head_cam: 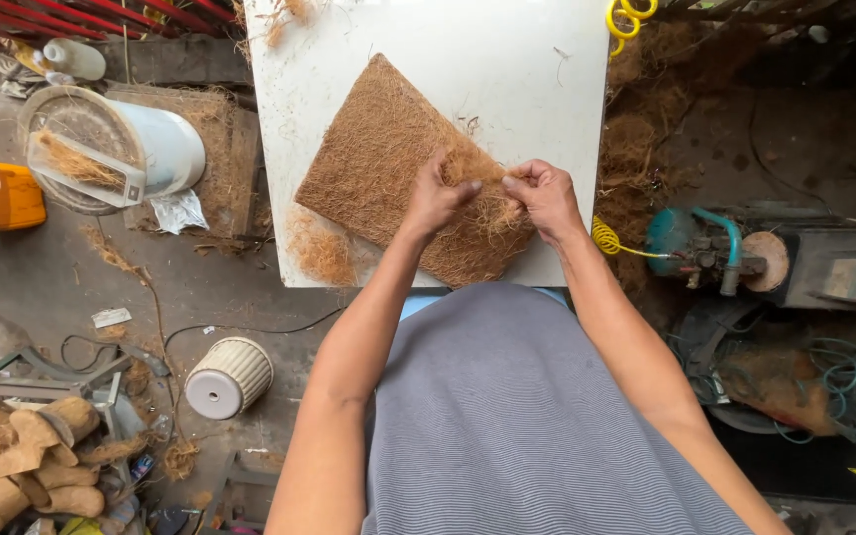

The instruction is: The person gathers loose coconut fiber and presses it into a rectangular mat on a white table. They then spray the mat with water using a spray gun and dry it with a hair dryer. Finally, they use a green bottle to roll over and compact the mat.

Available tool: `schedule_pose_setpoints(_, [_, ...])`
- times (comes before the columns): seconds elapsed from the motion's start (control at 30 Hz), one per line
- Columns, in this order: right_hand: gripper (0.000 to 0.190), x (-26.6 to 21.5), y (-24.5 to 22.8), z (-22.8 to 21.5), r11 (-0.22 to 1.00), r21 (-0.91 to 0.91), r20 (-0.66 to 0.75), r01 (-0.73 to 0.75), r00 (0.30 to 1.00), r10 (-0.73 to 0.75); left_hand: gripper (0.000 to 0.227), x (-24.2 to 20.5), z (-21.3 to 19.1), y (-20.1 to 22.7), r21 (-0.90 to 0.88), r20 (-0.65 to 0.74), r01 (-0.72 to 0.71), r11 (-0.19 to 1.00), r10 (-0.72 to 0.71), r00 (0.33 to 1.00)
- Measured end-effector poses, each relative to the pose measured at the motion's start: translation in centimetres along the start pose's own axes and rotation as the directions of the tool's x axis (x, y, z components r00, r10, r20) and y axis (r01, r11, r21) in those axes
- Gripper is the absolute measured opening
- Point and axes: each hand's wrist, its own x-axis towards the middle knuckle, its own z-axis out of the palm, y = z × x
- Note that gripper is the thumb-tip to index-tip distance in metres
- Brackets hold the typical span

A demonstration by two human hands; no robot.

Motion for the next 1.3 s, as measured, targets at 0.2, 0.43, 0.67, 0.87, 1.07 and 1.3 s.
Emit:
schedule_pose_setpoints(0.2, [0.012,0.0,1.8,-2.6,0.995,-0.094,-0.064,-0.028,0.998,0.022,0.048,1.2,-1.8,-1.5,-0.033,0.003,-0.054,0.998,0.054,0.999])
schedule_pose_setpoints(0.43, [0.045,-1.1,-1.5,-2.3,0.837,-0.487,0.04,0.251,0.963,-0.265,0.055,-1.4,-0.4,2.3,0.256,-0.008,0.065,0.965,-0.065,0.998])
schedule_pose_setpoints(0.67, [0.024,-0.1,-2.5,1.4,0.856,-0.439,0.228,0.272,0.956,-0.186,0.047,-1.0,1.3,1.3,0.481,0.041,-0.03,0.876,0.011,0.999])
schedule_pose_setpoints(0.87, [0.011,1.1,-1.7,0.5,0.915,-0.306,0.247,0.262,0.95,-0.189,0.013,-0.2,-1.0,-1.4,0.122,-0.027,-0.056,0.991,0.059,0.998])
schedule_pose_setpoints(1.07, [0.013,2.4,1.1,-0.4,0.948,-0.248,0.043,0.198,0.98,-0.193,0.008,-0.7,-1.8,0.4,0.102,-0.24,-0.124,0.987,0.145,0.96])
schedule_pose_setpoints(1.3, [0.008,3.0,1.5,0.3,0.981,-0.068,-0.062,0.18,0.981,-0.184,0.077,-2.3,0.1,3.0,0.037,-0.036,-0.114,0.993,0.116,0.993])
